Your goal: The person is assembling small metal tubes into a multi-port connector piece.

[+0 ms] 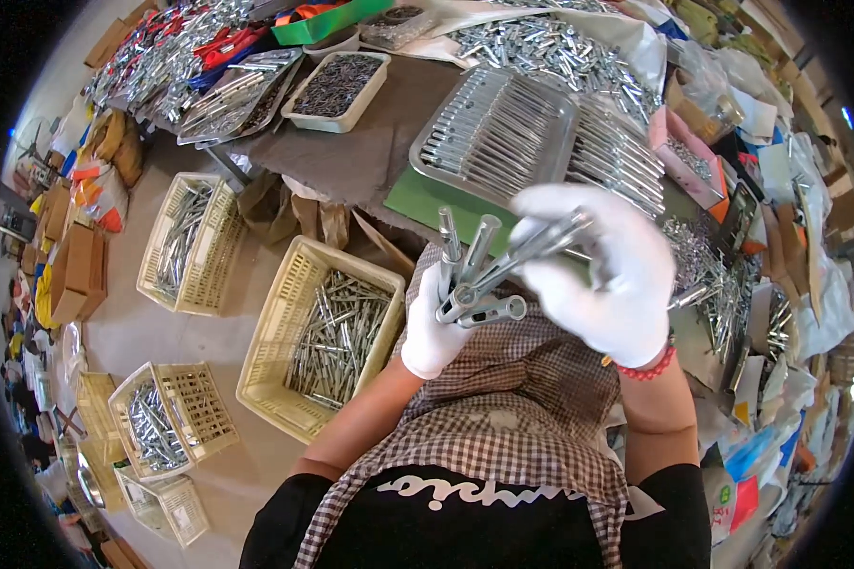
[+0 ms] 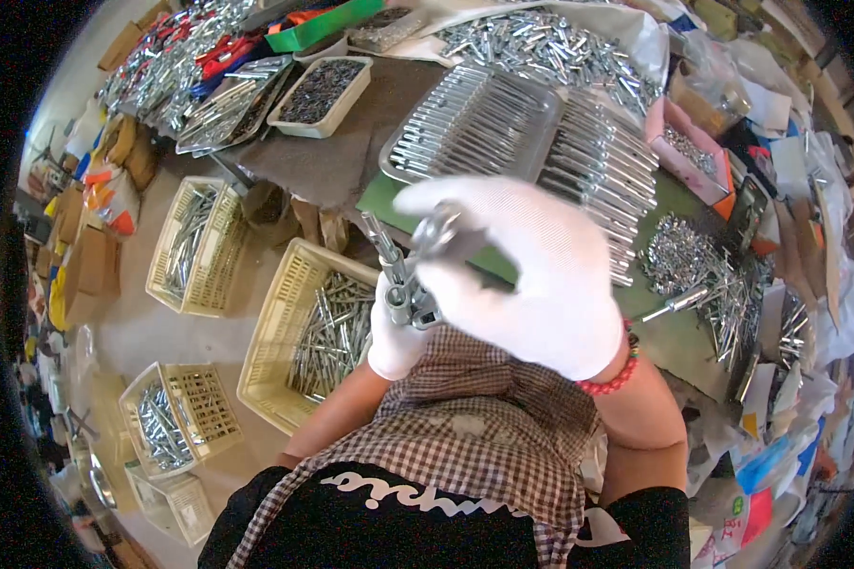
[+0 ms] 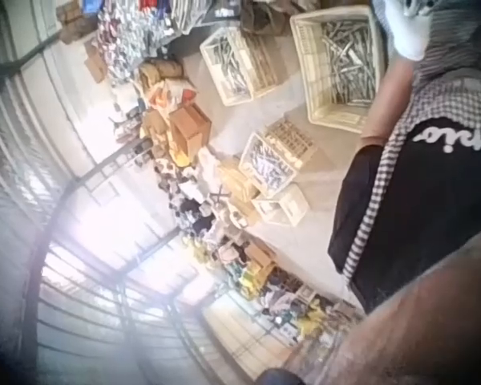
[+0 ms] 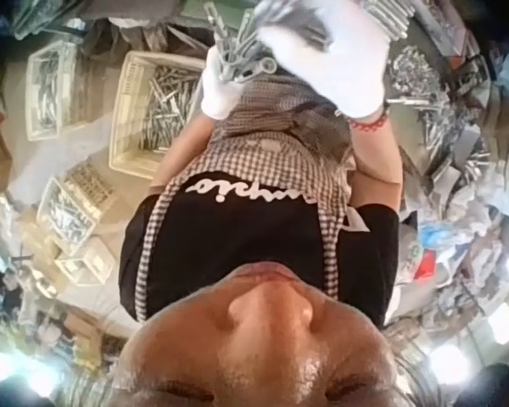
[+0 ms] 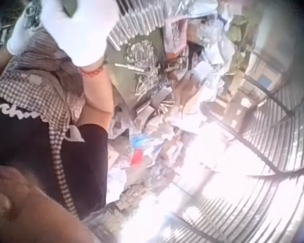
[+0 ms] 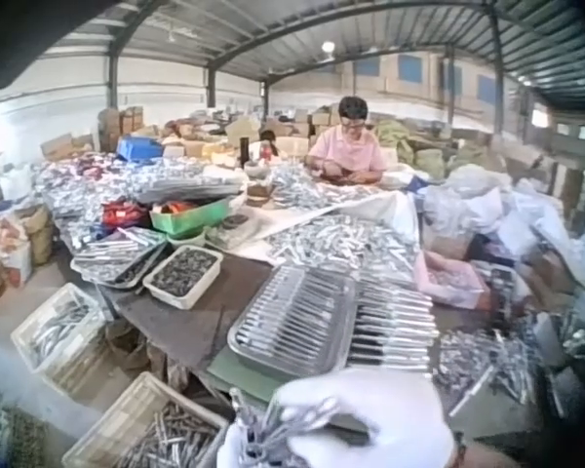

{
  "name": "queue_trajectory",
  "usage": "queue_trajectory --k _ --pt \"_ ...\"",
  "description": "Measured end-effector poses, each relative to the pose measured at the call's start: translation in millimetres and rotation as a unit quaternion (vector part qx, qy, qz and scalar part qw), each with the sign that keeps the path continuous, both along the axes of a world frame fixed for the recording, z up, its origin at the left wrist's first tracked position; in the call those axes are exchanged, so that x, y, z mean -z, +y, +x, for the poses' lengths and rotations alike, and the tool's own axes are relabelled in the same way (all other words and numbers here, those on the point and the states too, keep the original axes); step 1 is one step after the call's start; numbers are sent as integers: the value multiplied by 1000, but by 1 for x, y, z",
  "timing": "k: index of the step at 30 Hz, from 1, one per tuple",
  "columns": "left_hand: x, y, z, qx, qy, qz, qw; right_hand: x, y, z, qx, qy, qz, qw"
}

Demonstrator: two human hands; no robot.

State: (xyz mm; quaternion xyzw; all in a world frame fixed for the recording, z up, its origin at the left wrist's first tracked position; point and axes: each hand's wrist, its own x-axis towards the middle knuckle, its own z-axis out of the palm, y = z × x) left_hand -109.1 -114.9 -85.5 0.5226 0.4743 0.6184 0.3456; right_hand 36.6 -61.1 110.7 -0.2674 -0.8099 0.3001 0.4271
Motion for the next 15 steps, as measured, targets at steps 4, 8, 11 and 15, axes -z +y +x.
queue_trajectory --k 4,8,11,15 --pt "2 2 8 97 -313 -48 943 11 0 -4 -18 -140 92 986" --pt "17 -10 -2 38 -146 -20 988 22 0 -7 -35 -71 142 987" --pt "17 -2 -2 45 -203 -85 974 17 -1 -2 -57 -128 151 979" --pt "3 1 7 142 -313 -66 937 28 -2 3 -58 -77 146 985"
